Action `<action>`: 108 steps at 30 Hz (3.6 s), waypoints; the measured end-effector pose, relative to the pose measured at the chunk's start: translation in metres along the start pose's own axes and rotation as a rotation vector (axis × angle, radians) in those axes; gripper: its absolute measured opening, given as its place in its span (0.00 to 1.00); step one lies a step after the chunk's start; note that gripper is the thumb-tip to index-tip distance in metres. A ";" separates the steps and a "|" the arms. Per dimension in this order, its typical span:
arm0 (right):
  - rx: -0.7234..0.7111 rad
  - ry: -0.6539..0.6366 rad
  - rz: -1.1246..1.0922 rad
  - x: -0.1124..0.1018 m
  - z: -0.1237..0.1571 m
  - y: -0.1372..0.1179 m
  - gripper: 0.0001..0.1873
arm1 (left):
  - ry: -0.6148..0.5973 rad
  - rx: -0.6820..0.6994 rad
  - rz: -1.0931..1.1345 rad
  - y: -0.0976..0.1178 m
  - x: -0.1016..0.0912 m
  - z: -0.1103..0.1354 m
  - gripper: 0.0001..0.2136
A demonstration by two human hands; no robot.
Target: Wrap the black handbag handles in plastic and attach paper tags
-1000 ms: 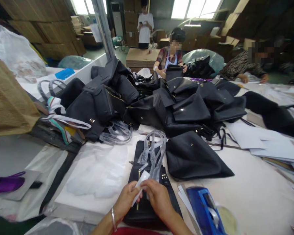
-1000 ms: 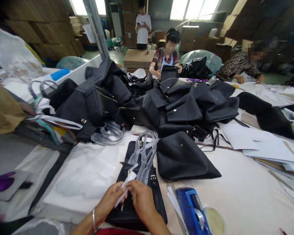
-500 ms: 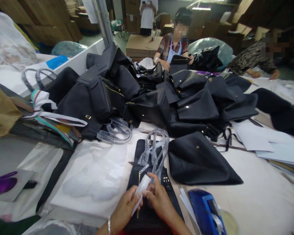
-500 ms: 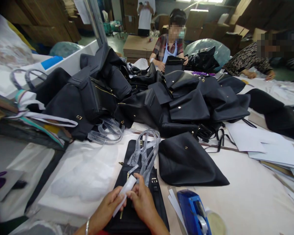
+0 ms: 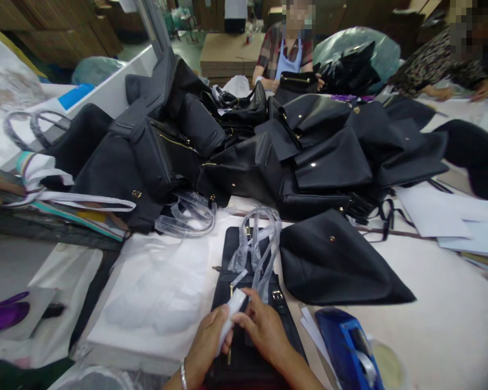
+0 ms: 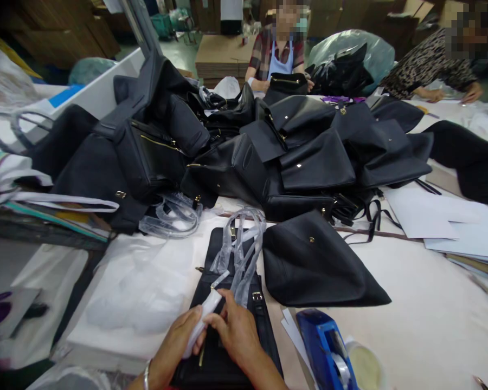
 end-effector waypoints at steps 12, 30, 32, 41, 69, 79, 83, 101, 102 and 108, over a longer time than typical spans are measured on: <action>-0.224 -0.031 -0.115 0.015 -0.011 -0.025 0.25 | -0.411 -0.401 0.681 -0.008 0.024 0.007 0.16; -0.041 0.313 0.172 -0.087 0.047 0.035 0.14 | -0.180 -0.043 0.076 0.011 0.006 0.011 0.22; -0.029 0.260 0.175 -0.071 0.058 0.036 0.14 | -0.194 -0.013 0.024 0.012 0.008 0.013 0.21; -0.057 0.287 0.182 -0.058 0.084 0.028 0.15 | -0.145 0.201 -0.335 0.017 -0.005 0.013 0.16; -0.048 0.311 0.192 -0.046 0.093 0.042 0.27 | -0.165 0.479 -0.727 0.029 0.076 0.004 0.24; 0.008 0.331 0.347 -0.035 0.057 0.035 0.29 | -0.315 0.351 -0.458 0.026 0.091 -0.004 0.18; 0.016 0.338 0.290 -0.042 0.047 0.041 0.28 | -0.216 0.341 -0.522 0.033 0.064 -0.014 0.19; 0.013 0.295 0.660 -0.090 -0.020 0.034 0.24 | -0.075 0.420 -0.993 0.055 0.026 -0.056 0.16; 0.017 0.299 0.715 -0.089 -0.022 0.035 0.23 | -0.088 0.419 -1.001 0.054 0.030 -0.056 0.17; -0.013 0.392 0.726 -0.095 -0.001 0.019 0.23 | -0.217 0.425 -0.962 0.046 0.058 -0.049 0.17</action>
Point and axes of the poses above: each hand's wrist, its own z-axis away from the middle knuckle, its own x-axis out of the palm, y = z × x, the point moved 9 cm from there along -z, towards the middle knuckle, and after that the axes turned 8 degrees about x, right-handed, at the moved point
